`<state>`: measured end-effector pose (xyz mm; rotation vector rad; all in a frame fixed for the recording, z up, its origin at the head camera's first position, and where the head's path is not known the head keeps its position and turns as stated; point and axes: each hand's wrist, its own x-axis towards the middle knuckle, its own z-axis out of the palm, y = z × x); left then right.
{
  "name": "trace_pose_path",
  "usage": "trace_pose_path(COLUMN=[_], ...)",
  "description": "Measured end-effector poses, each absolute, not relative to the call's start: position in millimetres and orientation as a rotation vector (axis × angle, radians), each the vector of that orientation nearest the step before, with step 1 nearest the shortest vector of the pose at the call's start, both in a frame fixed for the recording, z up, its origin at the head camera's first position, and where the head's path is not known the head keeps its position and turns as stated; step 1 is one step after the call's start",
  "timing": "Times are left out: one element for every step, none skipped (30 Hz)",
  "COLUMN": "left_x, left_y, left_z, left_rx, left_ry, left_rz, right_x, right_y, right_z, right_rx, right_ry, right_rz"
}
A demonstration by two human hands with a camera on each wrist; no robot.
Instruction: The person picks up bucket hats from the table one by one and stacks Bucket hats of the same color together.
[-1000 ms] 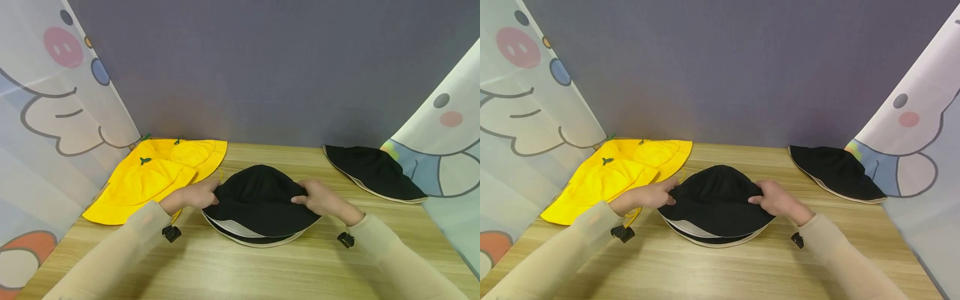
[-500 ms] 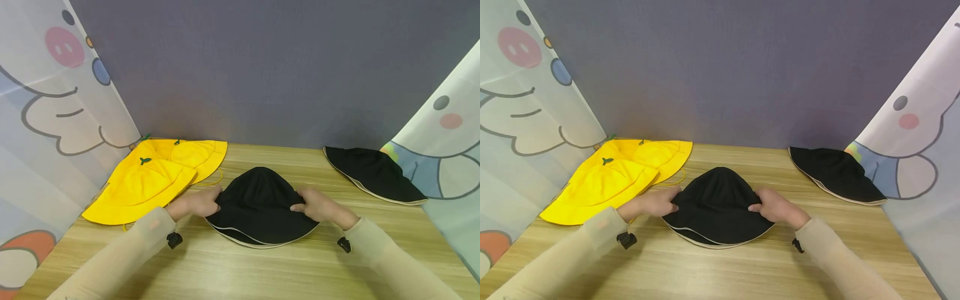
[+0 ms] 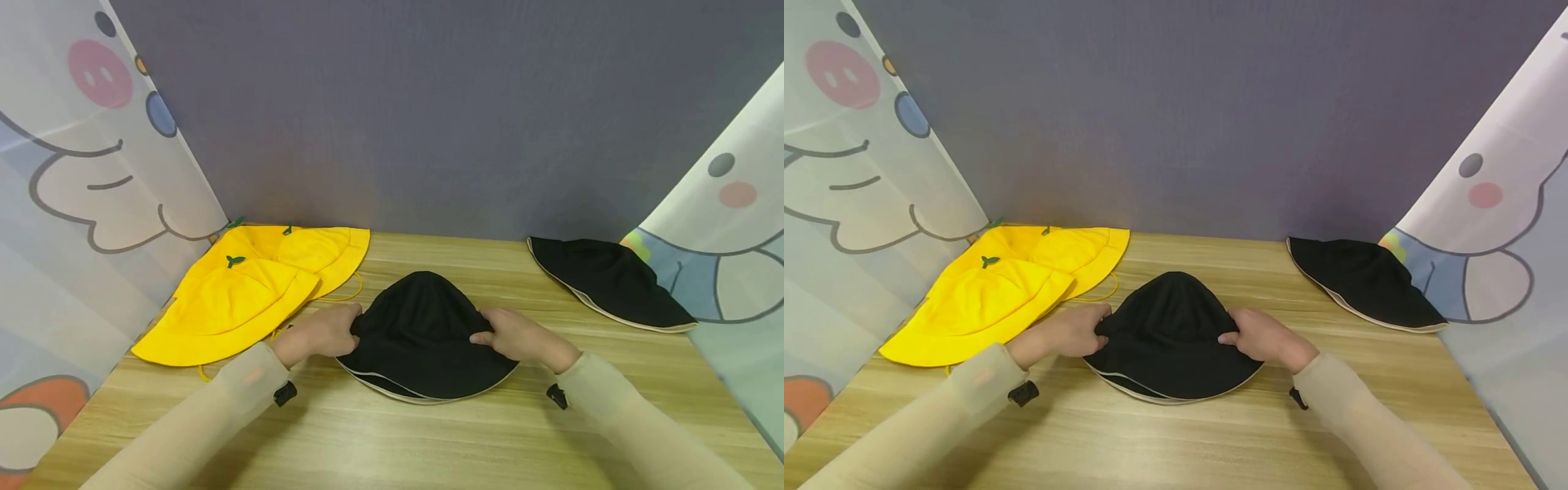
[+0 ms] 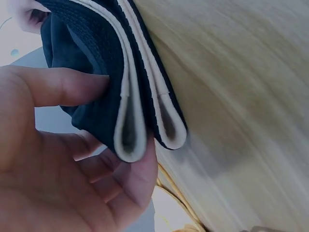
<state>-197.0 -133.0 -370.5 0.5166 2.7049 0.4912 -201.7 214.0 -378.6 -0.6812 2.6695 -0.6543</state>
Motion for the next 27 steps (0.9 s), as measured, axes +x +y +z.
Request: trace_pose_path(left_x=[-196, -195, -194, -193, -191, -188, -186, -183, -181, -179, -176, -173, -170, -168, -165, -162, -160, -158, -157, -156, -156, -156, -157, -158, -159, -159, -159], left_y=[-132, -130, -129, -128, -126, -124, -122, -120, -118, -115, -113, -110, -107, -104, -101, -99, -96, -93, -92, -90, -89, -88, -87, -86, -85, -84, -84], left_z=[-370, -370, -370, -371, -371, -372, -373, -374, -375, -376, -377, -377, -377, -376, -374, -373, -372, -371, -370, -371, -372, -374, -376, -378, -380, -382, -383], left_rx=[0.518, 0.524, 0.534, 0.552, 0.569, 0.59, 0.608, 0.613, 0.617, 0.616, 0.605, 0.599, 0.584, 0.569, 0.558, 0.546, 0.534, 0.527, 0.519, 0.515, 0.512, 0.516, 0.522, 0.53, 0.535, 0.54, 0.541], left_ry=[2.714, 2.73, 2.754, 2.782, 2.815, 2.851, 2.892, 2.935, 2.978, 3.016, 3.039, 3.055, 3.059, 3.047, 3.024, 2.993, 2.957, 2.929, 2.901, 2.879, 2.863, 2.851, 2.839, 2.831, 2.822, 2.813, 2.805], left_rz=[0.474, 0.45, 0.416, 0.382, 0.348, 0.311, 0.28, 0.259, 0.251, 0.257, 0.267, 0.27, 0.274, 0.273, 0.265, 0.24, 0.213, 0.186, 0.165, 0.139, 0.106, 0.06, 0.019, -0.027, -0.073, -0.115, -0.149], right_x=[-202, -202, -202, -202, -202, -202, -203, -203, -203, -203, -203, -203, -203, -203, -203, -203, -204, -204, -204, -205, -205, -206, -206, -206, -207, -207, -207], right_y=[213, 212, 211, 210, 209, 208, 207, 206, 205, 205, 205, 204, 204, 203, 203, 203, 202, 201, 201, 200, 199, 199, 198, 198, 197, 197, 196], right_z=[-378, -377, -377, -377, -377, -377, -376, -376, -376, -375, -375, -374, -374, -374, -373, -373, -373, -373, -373, -373, -373, -374, -374, -375, -377, -377, -378], right_rx=[-0.674, -0.67, -0.67, -0.665, -0.669, -0.668, -0.657, -0.655, -0.652, -0.653, -0.654, -0.651, -0.65, -0.65, -0.65, -0.652, -0.652, -0.652, -0.651, -0.649, -0.648, -0.657, -0.653, -0.648, -0.642, -0.645, -0.639], right_ry=[2.674, 2.681, 2.69, 2.697, 2.706, 2.712, 2.715, 2.719, 2.72, 2.719, 2.718, 2.717, 2.715, 2.715, 2.714, 2.714, 2.715, 2.716, 2.717, 2.719, 2.72, 2.719, 2.717, 2.715, 2.713, 2.712, 2.71], right_rz=[-0.642, -0.623, -0.599, -0.571, -0.536, -0.505, -0.482, -0.458, -0.44, -0.426, -0.422, -0.42, -0.419, -0.418, -0.416, -0.414, -0.412, -0.41, -0.41, -0.408, -0.41, -0.412, -0.416, -0.419, -0.423, -0.417, -0.415])
